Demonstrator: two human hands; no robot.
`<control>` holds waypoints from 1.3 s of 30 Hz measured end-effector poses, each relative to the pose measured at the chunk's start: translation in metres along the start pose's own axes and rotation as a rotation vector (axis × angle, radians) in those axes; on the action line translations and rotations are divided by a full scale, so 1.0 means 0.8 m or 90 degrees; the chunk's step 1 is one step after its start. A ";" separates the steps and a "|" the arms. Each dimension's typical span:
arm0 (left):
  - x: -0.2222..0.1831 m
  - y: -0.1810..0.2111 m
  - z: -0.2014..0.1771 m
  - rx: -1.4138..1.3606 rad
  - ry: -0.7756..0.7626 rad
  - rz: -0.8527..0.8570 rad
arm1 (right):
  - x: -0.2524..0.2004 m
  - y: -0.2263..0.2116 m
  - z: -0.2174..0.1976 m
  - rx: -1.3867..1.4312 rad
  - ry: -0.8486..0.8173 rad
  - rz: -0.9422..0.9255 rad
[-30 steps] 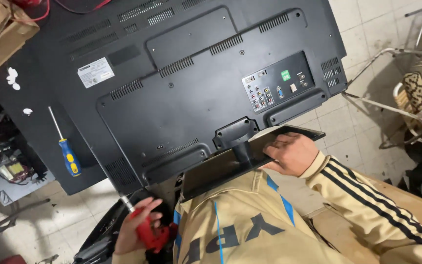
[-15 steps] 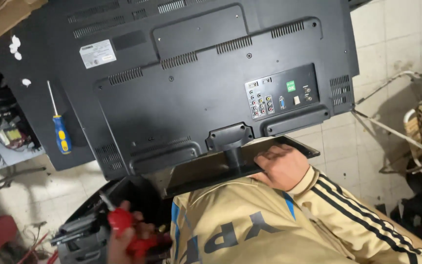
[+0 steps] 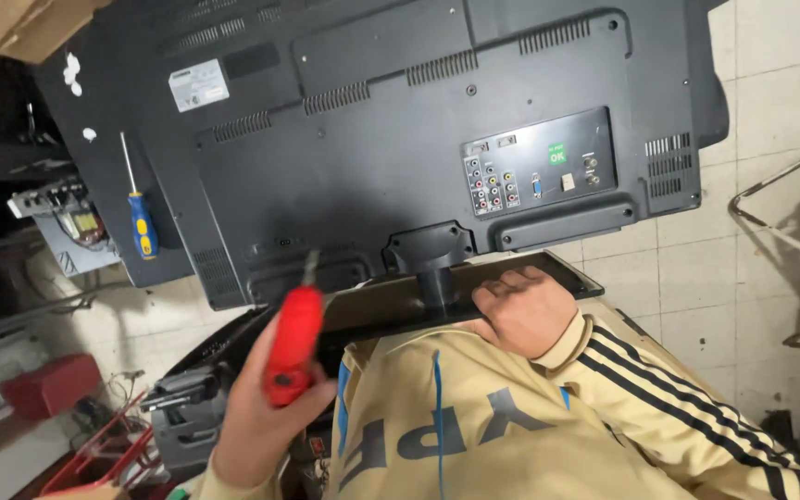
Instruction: Removing and reattaching a TV stand using an electric screwdriver on a repair bench
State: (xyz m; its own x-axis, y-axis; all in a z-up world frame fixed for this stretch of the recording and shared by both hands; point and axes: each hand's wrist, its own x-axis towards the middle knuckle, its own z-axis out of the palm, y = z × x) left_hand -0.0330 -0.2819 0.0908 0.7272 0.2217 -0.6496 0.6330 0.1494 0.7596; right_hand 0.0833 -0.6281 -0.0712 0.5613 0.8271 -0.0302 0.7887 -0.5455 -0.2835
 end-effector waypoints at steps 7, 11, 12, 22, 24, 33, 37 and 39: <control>0.046 0.064 0.066 0.690 0.015 0.067 | 0.005 -0.001 -0.001 -0.029 0.024 -0.001; 0.068 0.064 0.071 0.830 -0.029 0.055 | -0.014 0.001 0.040 -0.005 0.120 0.028; 0.072 0.069 0.073 0.834 -0.032 0.055 | -0.014 -0.001 0.039 -0.002 0.121 0.032; 0.122 0.115 0.112 0.945 -0.152 0.015 | -0.009 -0.002 0.041 0.014 0.162 0.027; 0.128 0.120 0.121 0.972 -0.173 0.023 | -0.009 -0.001 0.045 0.015 0.174 0.024; 0.135 0.120 0.138 1.207 -0.211 0.033 | 0.001 -0.006 0.030 0.009 0.212 0.040; 0.132 0.121 0.146 1.216 -0.226 0.037 | 0.002 -0.004 0.033 0.034 0.170 0.001; 0.133 0.119 0.150 1.210 -0.228 0.044 | 0.001 -0.002 0.034 0.023 0.170 -0.003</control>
State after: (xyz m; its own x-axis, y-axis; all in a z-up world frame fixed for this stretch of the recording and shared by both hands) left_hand 0.1368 -0.3598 0.0900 0.6153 -0.0330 -0.7876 -0.1591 -0.9838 -0.0830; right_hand 0.0754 -0.6228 -0.0968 0.6081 0.7618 0.2232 0.7843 -0.5331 -0.3172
